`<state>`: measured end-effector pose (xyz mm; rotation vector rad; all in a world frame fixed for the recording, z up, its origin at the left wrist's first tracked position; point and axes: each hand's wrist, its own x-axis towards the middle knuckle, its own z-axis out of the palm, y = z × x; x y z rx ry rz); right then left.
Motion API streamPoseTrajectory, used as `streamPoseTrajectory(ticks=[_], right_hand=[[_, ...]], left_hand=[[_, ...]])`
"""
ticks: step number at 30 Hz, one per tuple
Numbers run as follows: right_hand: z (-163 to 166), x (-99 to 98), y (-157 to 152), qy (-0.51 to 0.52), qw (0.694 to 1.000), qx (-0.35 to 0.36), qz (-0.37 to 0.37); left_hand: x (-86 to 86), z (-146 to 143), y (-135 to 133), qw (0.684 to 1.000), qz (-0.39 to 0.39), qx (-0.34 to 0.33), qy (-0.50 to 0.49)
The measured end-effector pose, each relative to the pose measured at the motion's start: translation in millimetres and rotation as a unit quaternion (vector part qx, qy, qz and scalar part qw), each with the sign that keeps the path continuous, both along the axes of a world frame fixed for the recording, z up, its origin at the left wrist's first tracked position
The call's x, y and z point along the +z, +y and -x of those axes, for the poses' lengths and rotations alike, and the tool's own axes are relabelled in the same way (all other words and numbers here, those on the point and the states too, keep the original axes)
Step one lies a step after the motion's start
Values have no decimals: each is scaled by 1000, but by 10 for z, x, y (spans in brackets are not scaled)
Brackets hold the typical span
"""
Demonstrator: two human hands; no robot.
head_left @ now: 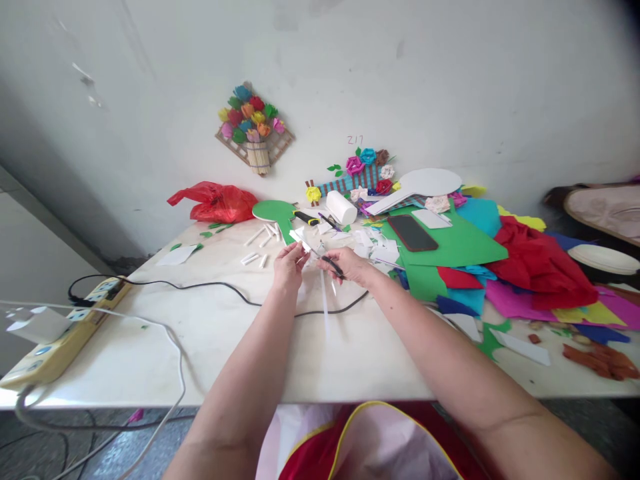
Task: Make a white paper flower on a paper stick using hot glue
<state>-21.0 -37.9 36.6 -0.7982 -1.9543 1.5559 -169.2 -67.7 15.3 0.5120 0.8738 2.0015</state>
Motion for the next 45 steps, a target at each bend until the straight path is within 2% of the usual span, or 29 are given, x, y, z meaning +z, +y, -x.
streamPoseTrajectory(ticks=[6, 14, 37, 45], right_hand=[[-49, 81, -59, 4, 1000, 3, 4], [-24, 28, -13, 12, 1000, 1, 9], [-6, 50, -40, 17, 1000, -22, 8], [-46, 29, -29, 26, 999, 0, 18]], left_hand=[[-26, 6, 7, 999, -10, -22, 31], [-5, -40, -18, 999, 2, -28, 45], [-16, -17, 2, 999, -6, -22, 38], [-12, -47, -7, 998, -4, -36, 51]])
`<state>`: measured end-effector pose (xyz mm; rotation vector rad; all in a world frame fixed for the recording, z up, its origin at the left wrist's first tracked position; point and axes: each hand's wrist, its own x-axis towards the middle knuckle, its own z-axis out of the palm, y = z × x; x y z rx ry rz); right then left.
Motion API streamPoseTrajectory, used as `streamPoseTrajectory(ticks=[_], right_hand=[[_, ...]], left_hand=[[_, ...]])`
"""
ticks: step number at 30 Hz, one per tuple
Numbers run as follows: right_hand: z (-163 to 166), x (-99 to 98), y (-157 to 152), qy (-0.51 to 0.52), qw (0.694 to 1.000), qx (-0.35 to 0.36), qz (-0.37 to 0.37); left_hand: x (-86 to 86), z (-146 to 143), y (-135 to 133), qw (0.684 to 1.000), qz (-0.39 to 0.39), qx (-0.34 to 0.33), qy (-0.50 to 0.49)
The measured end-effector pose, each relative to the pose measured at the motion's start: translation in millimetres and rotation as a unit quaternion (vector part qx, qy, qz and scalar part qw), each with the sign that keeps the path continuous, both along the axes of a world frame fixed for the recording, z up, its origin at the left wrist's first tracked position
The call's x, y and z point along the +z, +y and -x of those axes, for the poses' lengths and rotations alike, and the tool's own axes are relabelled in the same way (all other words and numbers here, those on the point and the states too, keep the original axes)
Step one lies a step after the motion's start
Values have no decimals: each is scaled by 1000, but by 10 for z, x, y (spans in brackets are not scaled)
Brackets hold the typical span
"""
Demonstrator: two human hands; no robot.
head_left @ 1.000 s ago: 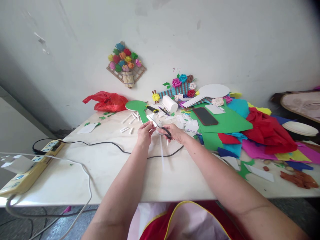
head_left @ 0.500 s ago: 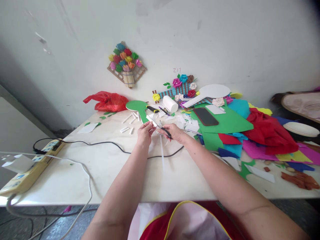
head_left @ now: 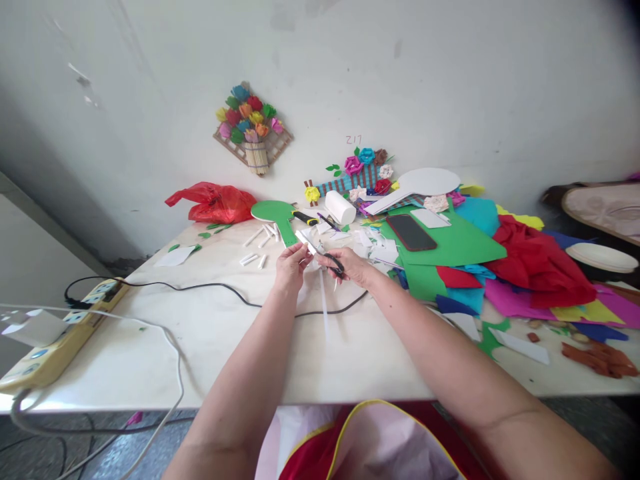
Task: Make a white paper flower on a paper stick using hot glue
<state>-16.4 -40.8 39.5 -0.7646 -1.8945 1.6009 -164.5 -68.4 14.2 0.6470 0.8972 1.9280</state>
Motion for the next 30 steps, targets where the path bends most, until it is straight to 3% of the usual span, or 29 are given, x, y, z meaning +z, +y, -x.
streamPoseTrajectory(ticks=[18, 30], right_hand=[[60, -32, 5, 19, 999, -30, -2], [73, -90, 26, 5, 1000, -19, -6]], left_hand=[[-9, -6, 5, 1000, 12, -4, 0], [-12, 32, -10, 998, 60, 8, 15]])
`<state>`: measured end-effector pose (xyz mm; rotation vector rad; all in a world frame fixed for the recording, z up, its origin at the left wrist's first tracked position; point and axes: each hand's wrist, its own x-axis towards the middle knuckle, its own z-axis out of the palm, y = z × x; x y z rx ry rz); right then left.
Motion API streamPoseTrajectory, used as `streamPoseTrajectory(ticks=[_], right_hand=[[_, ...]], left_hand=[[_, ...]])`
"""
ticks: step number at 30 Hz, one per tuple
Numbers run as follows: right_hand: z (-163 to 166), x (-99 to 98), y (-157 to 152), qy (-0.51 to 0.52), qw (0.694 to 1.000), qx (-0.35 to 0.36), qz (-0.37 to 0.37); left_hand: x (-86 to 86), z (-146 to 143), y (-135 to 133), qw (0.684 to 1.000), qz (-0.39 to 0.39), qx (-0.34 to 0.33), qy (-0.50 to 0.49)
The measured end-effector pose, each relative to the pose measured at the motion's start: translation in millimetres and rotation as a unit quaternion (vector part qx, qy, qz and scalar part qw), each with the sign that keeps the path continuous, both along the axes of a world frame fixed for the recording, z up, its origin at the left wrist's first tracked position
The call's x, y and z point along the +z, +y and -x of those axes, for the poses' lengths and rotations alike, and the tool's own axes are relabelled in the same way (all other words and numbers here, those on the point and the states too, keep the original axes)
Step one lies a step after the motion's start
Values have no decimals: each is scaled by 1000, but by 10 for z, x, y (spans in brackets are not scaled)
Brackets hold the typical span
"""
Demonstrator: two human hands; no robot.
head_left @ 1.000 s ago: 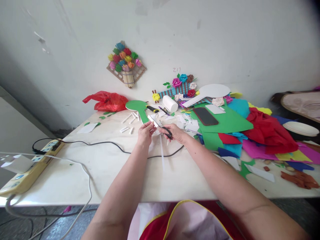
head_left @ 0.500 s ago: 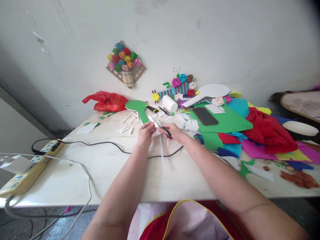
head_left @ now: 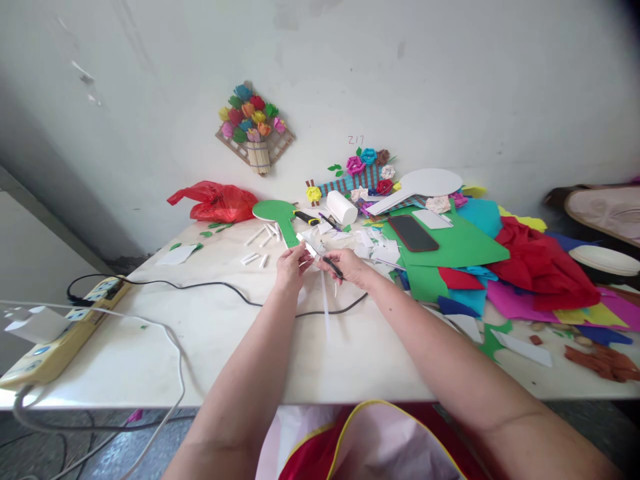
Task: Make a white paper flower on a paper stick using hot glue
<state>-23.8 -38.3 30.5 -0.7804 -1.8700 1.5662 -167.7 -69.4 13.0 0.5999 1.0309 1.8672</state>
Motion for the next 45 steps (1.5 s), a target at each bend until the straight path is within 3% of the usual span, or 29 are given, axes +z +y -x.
streamPoseTrajectory(ticks=[11, 35, 41, 45], right_hand=[[3, -33, 20, -17, 999, -12, -39], [15, -22, -21, -17, 1000, -8, -20], [1, -19, -28, -12, 1000, -7, -25], [-1, 21, -56, -14, 1000, -13, -15]], left_hand=[[52, -12, -16, 999, 22, 10, 24], [2, 116, 43, 999, 5, 6, 31], [42, 118, 8, 998, 16, -57, 36], [67, 74, -37, 995, 21, -57, 81]])
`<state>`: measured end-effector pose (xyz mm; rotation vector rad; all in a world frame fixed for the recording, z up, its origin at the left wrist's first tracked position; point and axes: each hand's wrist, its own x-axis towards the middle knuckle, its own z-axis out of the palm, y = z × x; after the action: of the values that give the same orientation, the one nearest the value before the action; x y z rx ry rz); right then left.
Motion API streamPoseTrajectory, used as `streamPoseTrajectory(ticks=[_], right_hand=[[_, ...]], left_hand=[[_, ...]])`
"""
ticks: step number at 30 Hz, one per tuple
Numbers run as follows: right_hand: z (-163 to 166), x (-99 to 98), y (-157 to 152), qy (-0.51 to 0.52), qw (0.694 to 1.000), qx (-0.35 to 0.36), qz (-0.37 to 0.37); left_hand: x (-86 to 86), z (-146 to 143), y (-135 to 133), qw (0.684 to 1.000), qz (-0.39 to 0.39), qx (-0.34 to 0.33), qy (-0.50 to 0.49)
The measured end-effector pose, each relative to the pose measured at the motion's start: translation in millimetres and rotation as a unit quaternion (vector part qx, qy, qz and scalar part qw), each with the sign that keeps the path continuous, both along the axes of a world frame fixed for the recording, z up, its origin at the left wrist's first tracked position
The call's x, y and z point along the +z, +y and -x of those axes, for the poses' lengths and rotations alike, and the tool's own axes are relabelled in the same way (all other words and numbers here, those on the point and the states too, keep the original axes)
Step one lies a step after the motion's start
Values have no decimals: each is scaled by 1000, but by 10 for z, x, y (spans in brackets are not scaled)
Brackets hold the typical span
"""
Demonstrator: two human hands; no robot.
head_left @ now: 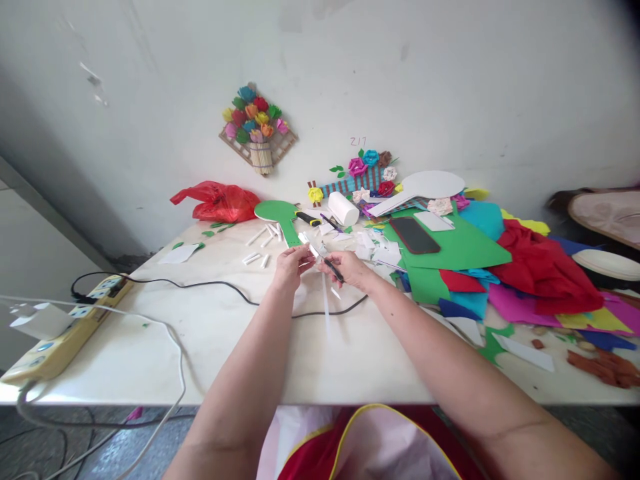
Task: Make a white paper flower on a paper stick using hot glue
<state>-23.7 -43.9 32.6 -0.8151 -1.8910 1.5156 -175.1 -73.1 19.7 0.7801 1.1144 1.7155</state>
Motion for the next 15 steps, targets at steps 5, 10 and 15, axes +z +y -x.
streamPoseTrajectory(ticks=[5, 10, 15], right_hand=[[11, -15, 11, 4, 1000, 0, 4], [6, -27, 21, 1, 1000, 3, 7], [-37, -2, 23, -18, 1000, 22, 0]], left_hand=[[45, -41, -36, 999, 15, 14, 36], [87, -45, -45, 997, 11, 30, 65], [125, -34, -57, 994, -2, 39, 100]])
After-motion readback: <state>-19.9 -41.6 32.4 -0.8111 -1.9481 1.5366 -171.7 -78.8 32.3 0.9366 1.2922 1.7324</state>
